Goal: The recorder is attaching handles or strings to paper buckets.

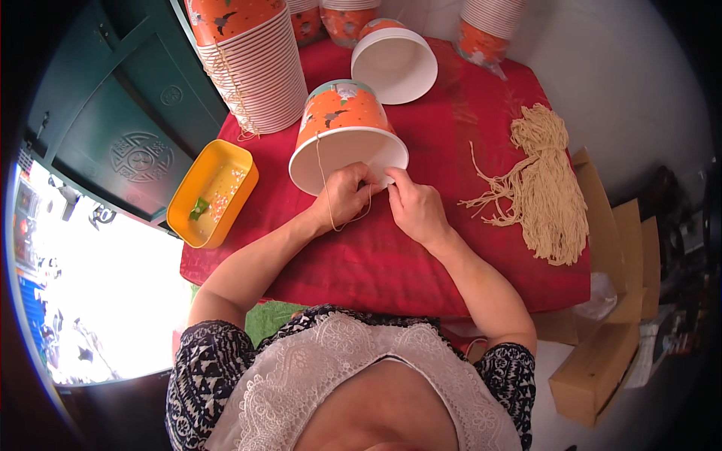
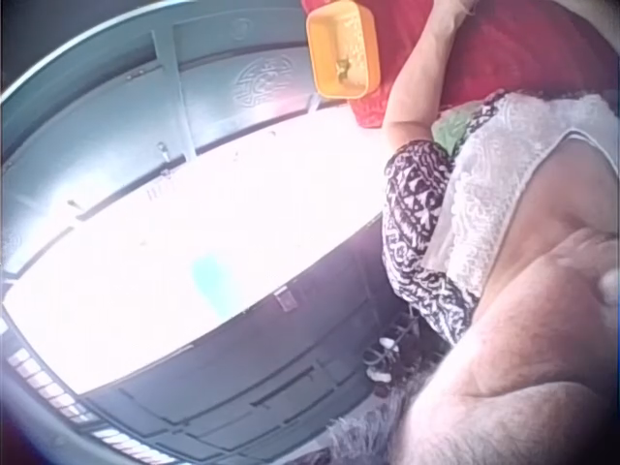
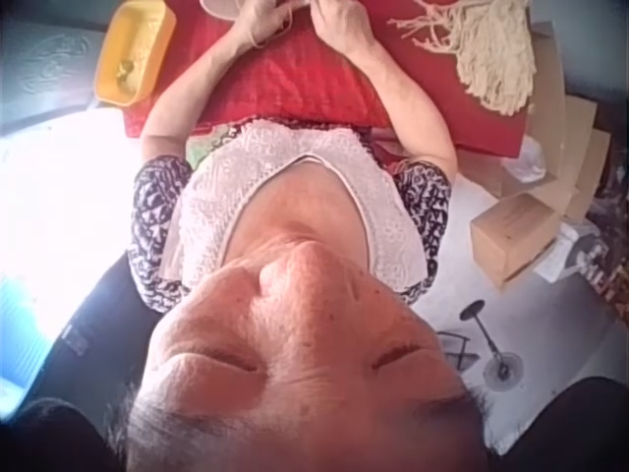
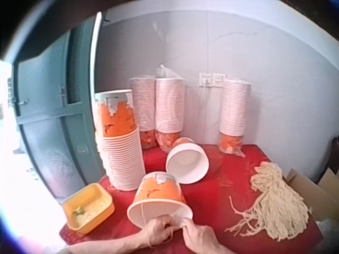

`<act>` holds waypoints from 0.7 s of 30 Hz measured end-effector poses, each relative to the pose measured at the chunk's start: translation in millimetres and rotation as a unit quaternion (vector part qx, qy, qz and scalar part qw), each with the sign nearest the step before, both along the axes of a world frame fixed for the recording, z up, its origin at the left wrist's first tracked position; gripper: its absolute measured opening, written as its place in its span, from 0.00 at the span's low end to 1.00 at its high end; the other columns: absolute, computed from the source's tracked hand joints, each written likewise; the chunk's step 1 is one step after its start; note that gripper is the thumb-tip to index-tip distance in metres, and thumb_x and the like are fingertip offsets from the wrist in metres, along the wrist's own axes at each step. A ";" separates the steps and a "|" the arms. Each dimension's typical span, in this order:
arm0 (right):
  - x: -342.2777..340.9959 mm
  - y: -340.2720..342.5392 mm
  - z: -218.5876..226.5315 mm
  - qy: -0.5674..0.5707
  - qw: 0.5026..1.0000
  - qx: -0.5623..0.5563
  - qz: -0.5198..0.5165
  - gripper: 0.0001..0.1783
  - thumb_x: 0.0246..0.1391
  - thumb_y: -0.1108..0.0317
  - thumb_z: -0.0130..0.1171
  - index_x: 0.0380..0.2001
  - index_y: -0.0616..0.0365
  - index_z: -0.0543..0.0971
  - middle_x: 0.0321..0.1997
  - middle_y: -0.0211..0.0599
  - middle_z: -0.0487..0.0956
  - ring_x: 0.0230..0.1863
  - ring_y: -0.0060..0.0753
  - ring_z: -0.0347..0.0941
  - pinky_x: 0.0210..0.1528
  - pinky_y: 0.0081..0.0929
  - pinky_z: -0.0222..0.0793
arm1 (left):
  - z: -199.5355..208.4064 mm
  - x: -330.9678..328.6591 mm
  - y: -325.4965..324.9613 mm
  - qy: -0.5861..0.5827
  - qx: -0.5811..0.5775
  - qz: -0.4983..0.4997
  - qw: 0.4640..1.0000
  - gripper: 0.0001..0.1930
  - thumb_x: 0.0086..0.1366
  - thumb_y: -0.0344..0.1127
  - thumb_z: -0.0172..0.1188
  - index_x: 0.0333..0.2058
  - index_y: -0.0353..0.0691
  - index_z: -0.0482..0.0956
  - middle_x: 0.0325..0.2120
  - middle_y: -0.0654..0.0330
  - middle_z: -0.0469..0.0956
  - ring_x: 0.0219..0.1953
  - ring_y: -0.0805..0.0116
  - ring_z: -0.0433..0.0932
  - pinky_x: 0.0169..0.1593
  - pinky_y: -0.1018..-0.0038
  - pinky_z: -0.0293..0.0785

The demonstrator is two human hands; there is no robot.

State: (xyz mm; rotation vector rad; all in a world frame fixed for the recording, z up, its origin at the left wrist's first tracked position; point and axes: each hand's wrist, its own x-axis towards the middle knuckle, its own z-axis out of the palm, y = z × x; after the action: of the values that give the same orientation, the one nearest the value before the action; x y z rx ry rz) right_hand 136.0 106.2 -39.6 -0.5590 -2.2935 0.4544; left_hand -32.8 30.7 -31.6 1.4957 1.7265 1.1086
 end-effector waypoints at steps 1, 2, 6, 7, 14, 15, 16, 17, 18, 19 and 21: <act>-0.5 1.0 -0.8 -0.024 1.000 -0.008 0.006 0.13 0.57 0.72 0.55 0.45 0.64 0.72 0.17 0.48 0.77 0.20 0.51 0.77 0.22 0.45 0.72 | -2.3 0.2 0.0 0.007 0.028 0.000 1.000 0.05 0.59 0.26 0.65 0.32 0.32 0.78 0.24 0.55 0.78 0.26 0.66 0.77 0.31 0.69 0.74; -1.6 2.5 -2.0 -0.025 1.000 -0.009 0.006 0.13 0.57 0.72 0.55 0.45 0.64 0.72 0.17 0.48 0.77 0.20 0.51 0.77 0.22 0.45 0.72 | -4.0 0.3 -0.1 0.015 0.057 0.000 0.998 0.05 0.58 0.26 0.65 0.32 0.33 0.79 0.25 0.55 0.79 0.28 0.65 0.78 0.33 0.69 0.75; -4.8 7.9 -5.4 -0.029 0.999 -0.030 0.005 0.13 0.57 0.73 0.55 0.46 0.61 0.73 0.19 0.51 0.77 0.22 0.53 0.78 0.24 0.46 0.72 | -5.6 1.6 1.7 0.013 0.058 0.001 0.998 0.05 0.57 0.25 0.65 0.32 0.33 0.79 0.27 0.54 0.79 0.30 0.64 0.78 0.35 0.68 0.75; -5.1 8.9 -5.5 -0.037 0.998 -0.041 0.004 0.14 0.56 0.74 0.56 0.46 0.59 0.74 0.21 0.52 0.78 0.24 0.54 0.78 0.25 0.46 0.72 | -5.1 2.1 1.9 0.013 0.064 0.000 0.998 0.05 0.57 0.25 0.65 0.31 0.33 0.79 0.27 0.54 0.79 0.29 0.63 0.78 0.35 0.68 0.75; -7.6 16.7 -7.7 0.001 0.999 -0.044 0.033 0.05 0.58 0.70 0.55 0.36 0.58 0.75 0.20 0.50 0.78 0.23 0.55 0.77 0.24 0.48 0.72 | 2.5 2.5 4.4 0.003 0.007 0.007 1.000 0.05 0.57 0.25 0.65 0.31 0.33 0.79 0.26 0.53 0.80 0.30 0.61 0.79 0.35 0.68 0.75; -6.7 17.2 -6.7 -0.005 0.997 -0.067 0.032 0.03 0.58 0.72 0.55 0.35 0.59 0.75 0.20 0.48 0.78 0.23 0.50 0.78 0.24 0.43 0.72 | 2.7 1.9 6.2 0.004 0.007 0.005 1.000 0.05 0.57 0.25 0.65 0.31 0.33 0.79 0.26 0.53 0.80 0.30 0.61 0.79 0.35 0.68 0.75; -6.2 17.3 -5.5 -0.011 0.995 -0.090 0.031 0.02 0.58 0.74 0.55 0.34 0.60 0.75 0.20 0.46 0.78 0.22 0.46 0.79 0.24 0.38 0.73 | 1.9 0.5 7.8 0.049 0.060 -0.015 0.997 0.04 0.57 0.26 0.65 0.30 0.33 0.79 0.26 0.53 0.79 0.30 0.61 0.79 0.35 0.68 0.75; -6.2 18.2 -5.5 -0.010 0.995 -0.090 0.029 0.02 0.58 0.74 0.55 0.34 0.60 0.75 0.20 0.46 0.78 0.22 0.46 0.79 0.24 0.38 0.73 | 0.6 -1.0 10.0 0.093 0.112 -0.036 0.989 0.04 0.58 0.26 0.65 0.30 0.33 0.79 0.25 0.53 0.79 0.29 0.62 0.79 0.35 0.68 0.75; -6.5 19.7 -6.1 -0.003 0.994 -0.100 0.034 0.02 0.58 0.74 0.54 0.34 0.60 0.74 0.19 0.44 0.78 0.22 0.43 0.79 0.24 0.36 0.73 | -5.6 -3.8 15.2 0.094 0.113 -0.037 0.988 0.04 0.58 0.26 0.65 0.30 0.33 0.79 0.25 0.53 0.79 0.29 0.62 0.79 0.35 0.68 0.75; -6.8 21.5 -6.2 0.005 0.993 -0.109 0.038 0.01 0.58 0.75 0.53 0.34 0.61 0.74 0.19 0.43 0.78 0.21 0.41 0.79 0.24 0.35 0.73 | -5.9 -4.4 20.8 0.110 0.181 -0.064 0.975 0.04 0.61 0.28 0.63 0.31 0.34 0.78 0.23 0.56 0.77 0.24 0.69 0.76 0.27 0.73 0.72; -6.3 25.4 -7.9 0.005 0.991 -0.129 0.037 0.03 0.59 0.73 0.53 0.34 0.60 0.74 0.20 0.46 0.78 0.24 0.47 0.79 0.26 0.41 0.73 | -8.1 -6.2 24.2 0.126 0.249 -0.092 0.956 0.05 0.63 0.29 0.62 0.32 0.35 0.76 0.20 0.60 0.76 0.19 0.76 0.73 0.20 0.77 0.68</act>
State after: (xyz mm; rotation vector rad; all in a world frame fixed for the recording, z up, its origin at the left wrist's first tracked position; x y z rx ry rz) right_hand 129.7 131.5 -47.5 -0.5961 -2.2669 0.7960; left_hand -39.0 55.0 -39.7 2.1385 1.4863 1.3659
